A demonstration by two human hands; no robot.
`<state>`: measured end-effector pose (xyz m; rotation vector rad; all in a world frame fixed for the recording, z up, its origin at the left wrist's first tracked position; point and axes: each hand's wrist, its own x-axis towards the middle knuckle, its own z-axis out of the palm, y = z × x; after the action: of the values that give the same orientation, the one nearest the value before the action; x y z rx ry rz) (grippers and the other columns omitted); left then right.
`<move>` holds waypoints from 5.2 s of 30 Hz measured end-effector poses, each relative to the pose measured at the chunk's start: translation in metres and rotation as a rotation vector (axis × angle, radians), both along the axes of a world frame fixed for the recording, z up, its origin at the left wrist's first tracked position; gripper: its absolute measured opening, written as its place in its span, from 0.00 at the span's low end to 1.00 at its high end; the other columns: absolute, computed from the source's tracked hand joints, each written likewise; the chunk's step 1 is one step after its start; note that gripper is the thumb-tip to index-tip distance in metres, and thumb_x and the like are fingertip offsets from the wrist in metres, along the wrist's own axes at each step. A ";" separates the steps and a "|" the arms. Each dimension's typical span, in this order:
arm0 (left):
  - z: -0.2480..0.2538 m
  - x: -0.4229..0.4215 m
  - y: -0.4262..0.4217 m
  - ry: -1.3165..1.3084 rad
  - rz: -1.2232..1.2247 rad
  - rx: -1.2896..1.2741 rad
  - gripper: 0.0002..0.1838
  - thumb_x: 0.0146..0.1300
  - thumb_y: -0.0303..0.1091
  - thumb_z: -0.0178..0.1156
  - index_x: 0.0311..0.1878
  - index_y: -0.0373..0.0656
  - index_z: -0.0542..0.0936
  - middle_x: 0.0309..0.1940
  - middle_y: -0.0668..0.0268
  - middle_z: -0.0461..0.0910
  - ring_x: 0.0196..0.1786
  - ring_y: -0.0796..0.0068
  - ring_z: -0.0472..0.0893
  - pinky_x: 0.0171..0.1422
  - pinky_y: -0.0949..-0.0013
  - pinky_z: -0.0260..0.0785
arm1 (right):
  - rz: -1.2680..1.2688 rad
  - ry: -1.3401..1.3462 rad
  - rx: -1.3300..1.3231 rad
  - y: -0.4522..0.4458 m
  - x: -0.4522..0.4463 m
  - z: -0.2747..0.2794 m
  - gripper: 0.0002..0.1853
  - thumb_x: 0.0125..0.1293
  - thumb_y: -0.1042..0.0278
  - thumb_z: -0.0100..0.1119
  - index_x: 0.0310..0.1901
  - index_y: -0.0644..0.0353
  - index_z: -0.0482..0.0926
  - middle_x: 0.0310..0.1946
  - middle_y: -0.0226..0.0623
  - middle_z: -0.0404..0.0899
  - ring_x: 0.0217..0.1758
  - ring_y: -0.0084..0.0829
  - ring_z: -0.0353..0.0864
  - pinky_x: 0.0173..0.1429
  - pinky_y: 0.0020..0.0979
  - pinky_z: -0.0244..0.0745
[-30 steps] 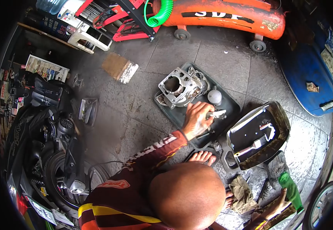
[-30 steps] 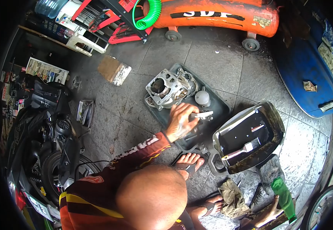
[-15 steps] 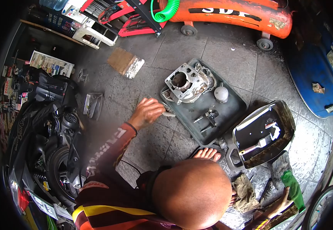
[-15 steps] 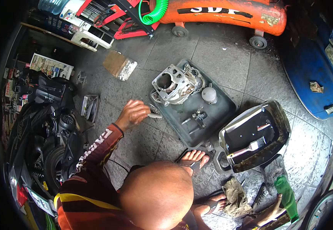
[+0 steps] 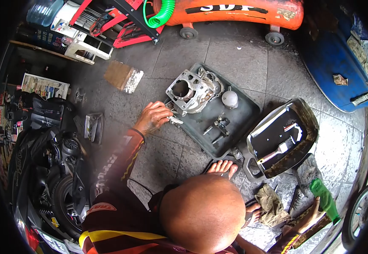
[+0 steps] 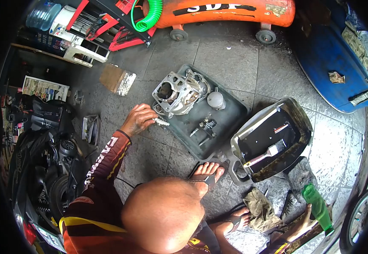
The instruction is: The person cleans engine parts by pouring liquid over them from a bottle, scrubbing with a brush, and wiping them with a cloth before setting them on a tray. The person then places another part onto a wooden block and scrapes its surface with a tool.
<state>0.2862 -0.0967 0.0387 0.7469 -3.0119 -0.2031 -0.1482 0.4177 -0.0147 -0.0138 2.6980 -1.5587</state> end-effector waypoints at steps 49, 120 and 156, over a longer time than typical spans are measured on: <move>-0.009 -0.232 0.167 0.587 -0.523 0.918 0.13 0.65 0.24 0.55 0.53 0.35 0.73 0.39 0.57 0.77 0.39 0.70 0.76 0.45 0.69 0.71 | 0.029 0.370 0.215 -0.007 -0.111 -0.016 0.36 0.50 0.56 0.76 0.57 0.64 0.71 0.47 0.54 0.82 0.51 0.53 0.82 0.54 0.45 0.77; 0.117 -0.383 0.235 -0.372 -0.381 1.232 0.13 0.74 0.36 0.56 0.53 0.37 0.78 0.43 0.65 0.83 0.45 0.80 0.81 0.45 0.76 0.74 | 0.440 -0.341 -0.664 -0.044 0.017 0.102 0.14 0.73 0.62 0.58 0.41 0.65 0.85 0.26 0.28 0.80 0.30 0.16 0.75 0.35 0.21 0.71; -0.041 -0.289 0.233 0.133 0.077 1.610 0.15 0.77 0.38 0.49 0.45 0.36 0.79 0.44 0.56 0.82 0.49 0.66 0.84 0.51 0.66 0.77 | 0.232 -0.120 0.048 -0.027 0.088 -0.047 0.12 0.67 0.68 0.58 0.49 0.63 0.80 0.45 0.47 0.82 0.49 0.48 0.82 0.54 0.40 0.75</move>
<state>-0.0032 0.1361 -0.0023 0.6949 -2.0591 -2.5439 -0.0603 0.3907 -0.0622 -0.2161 2.5357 -1.3823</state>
